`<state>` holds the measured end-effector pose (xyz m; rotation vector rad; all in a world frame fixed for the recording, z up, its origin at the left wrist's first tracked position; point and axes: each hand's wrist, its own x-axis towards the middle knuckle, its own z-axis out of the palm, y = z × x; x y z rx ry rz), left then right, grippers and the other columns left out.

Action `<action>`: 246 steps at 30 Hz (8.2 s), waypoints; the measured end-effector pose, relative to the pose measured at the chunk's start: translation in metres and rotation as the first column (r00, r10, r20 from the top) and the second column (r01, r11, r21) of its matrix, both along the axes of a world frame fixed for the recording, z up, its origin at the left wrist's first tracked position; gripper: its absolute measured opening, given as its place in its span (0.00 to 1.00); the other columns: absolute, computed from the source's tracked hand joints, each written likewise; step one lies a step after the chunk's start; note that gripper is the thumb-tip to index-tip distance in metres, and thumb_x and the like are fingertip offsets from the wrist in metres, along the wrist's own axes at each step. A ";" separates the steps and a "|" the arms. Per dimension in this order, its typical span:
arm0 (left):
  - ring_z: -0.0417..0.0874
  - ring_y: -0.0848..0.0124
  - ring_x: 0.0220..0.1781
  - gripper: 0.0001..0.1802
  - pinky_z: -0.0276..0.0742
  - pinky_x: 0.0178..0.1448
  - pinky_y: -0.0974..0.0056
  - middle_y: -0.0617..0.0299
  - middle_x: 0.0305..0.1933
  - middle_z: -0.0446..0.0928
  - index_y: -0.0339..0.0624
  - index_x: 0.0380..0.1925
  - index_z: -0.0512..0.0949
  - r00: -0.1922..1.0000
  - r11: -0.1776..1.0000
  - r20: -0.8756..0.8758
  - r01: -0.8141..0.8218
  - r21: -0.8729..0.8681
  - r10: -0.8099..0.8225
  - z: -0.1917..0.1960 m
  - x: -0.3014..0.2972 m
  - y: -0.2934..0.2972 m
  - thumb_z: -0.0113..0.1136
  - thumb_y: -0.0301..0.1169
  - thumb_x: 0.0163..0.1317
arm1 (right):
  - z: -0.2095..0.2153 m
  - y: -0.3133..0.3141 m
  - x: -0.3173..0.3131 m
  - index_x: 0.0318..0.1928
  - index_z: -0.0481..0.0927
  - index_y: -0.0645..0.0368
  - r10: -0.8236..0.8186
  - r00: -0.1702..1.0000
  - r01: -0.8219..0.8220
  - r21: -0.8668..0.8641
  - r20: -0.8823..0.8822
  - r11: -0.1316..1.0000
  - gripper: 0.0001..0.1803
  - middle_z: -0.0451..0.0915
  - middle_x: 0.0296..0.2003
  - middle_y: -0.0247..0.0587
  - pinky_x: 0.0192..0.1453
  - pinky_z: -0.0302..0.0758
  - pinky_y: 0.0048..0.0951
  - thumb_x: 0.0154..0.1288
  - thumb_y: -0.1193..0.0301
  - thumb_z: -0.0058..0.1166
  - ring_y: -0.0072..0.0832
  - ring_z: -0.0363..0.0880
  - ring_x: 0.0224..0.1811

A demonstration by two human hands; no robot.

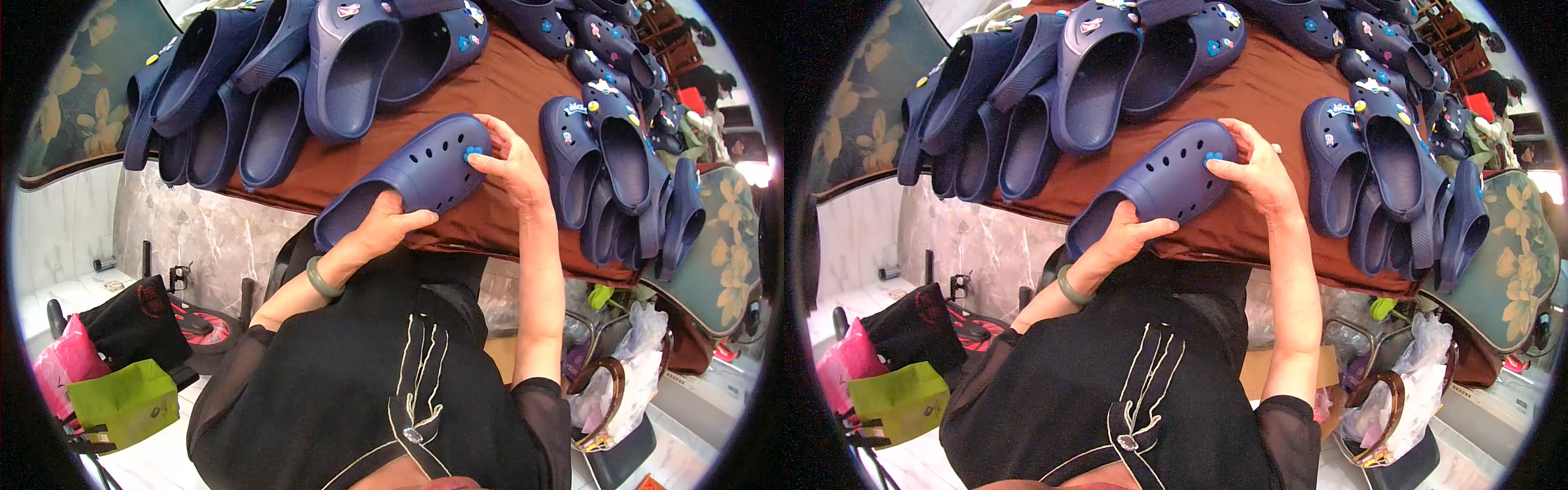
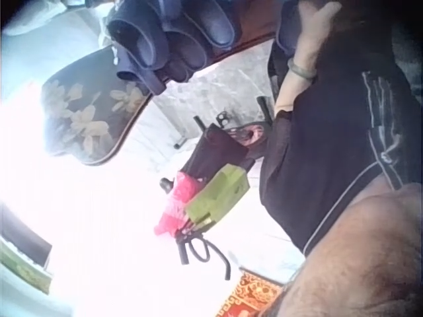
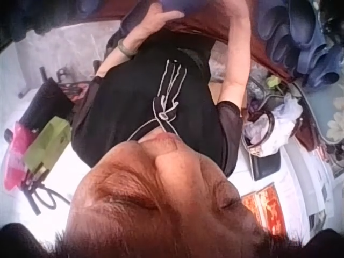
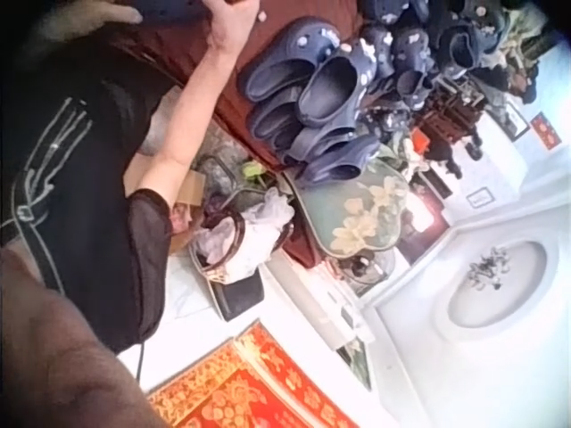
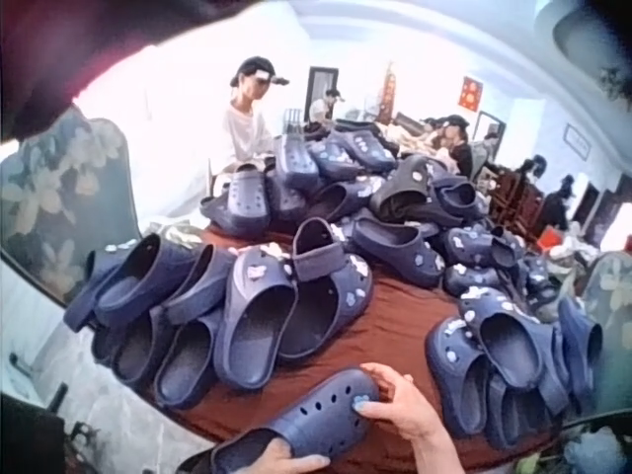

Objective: Attaching decorative charms or jibbitz to blue rubber clogs.

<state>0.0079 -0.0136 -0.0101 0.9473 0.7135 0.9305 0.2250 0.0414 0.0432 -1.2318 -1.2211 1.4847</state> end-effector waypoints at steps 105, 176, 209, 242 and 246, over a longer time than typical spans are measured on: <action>0.80 0.58 0.51 0.28 0.75 0.57 0.56 0.48 0.53 0.76 0.31 0.57 0.69 0.820 0.878 0.551 0.369 -0.304 -0.154 -0.005 0.000 0.014 0.49 0.32 0.55 | -0.012 -0.080 -0.018 0.47 0.81 0.64 -0.577 0.622 0.028 0.721 0.530 0.693 0.16 0.79 0.39 0.44 0.47 0.77 0.31 0.55 0.84 0.59 0.35 0.79 0.42; 0.77 0.63 0.55 0.26 0.68 0.64 0.60 0.51 0.53 0.76 0.28 0.52 0.72 0.865 0.929 0.500 0.149 -0.339 0.044 0.006 0.011 0.019 0.48 0.26 0.51 | 0.000 -0.013 -0.012 0.64 0.61 0.69 -0.086 0.972 0.103 -0.067 0.218 0.992 0.32 0.70 0.58 0.46 0.68 0.61 0.29 0.63 0.72 0.57 0.30 0.68 0.61; 0.75 0.71 0.56 0.27 0.67 0.63 0.64 0.56 0.56 0.75 0.30 0.56 0.72 0.997 0.997 0.082 0.022 -0.080 -0.016 0.022 0.023 0.022 0.43 0.44 0.71 | -0.080 -0.056 0.045 0.40 0.81 0.59 -0.717 0.480 0.411 0.592 0.506 0.693 0.10 0.78 0.31 0.37 0.39 0.72 0.28 0.55 0.75 0.63 0.26 0.74 0.31; 0.78 0.77 0.43 0.31 0.74 0.48 0.70 0.60 0.42 0.80 0.30 0.45 0.78 0.998 0.998 0.046 -0.036 -0.060 0.039 0.015 0.025 0.022 0.41 0.51 0.72 | -0.066 -0.096 -0.051 0.39 0.82 0.64 -0.711 0.662 0.411 0.677 0.239 0.610 0.10 0.80 0.37 0.40 0.47 0.75 0.25 0.54 0.81 0.65 0.27 0.78 0.40; 0.78 0.77 0.42 0.31 0.74 0.48 0.70 0.60 0.41 0.80 0.30 0.45 0.79 1.000 1.000 0.018 -0.023 0.002 0.023 0.015 0.023 0.021 0.41 0.51 0.72 | -0.061 -0.093 -0.051 0.38 0.82 0.62 -0.723 0.626 0.318 0.750 0.294 0.580 0.12 0.80 0.36 0.42 0.43 0.76 0.27 0.51 0.82 0.66 0.31 0.79 0.38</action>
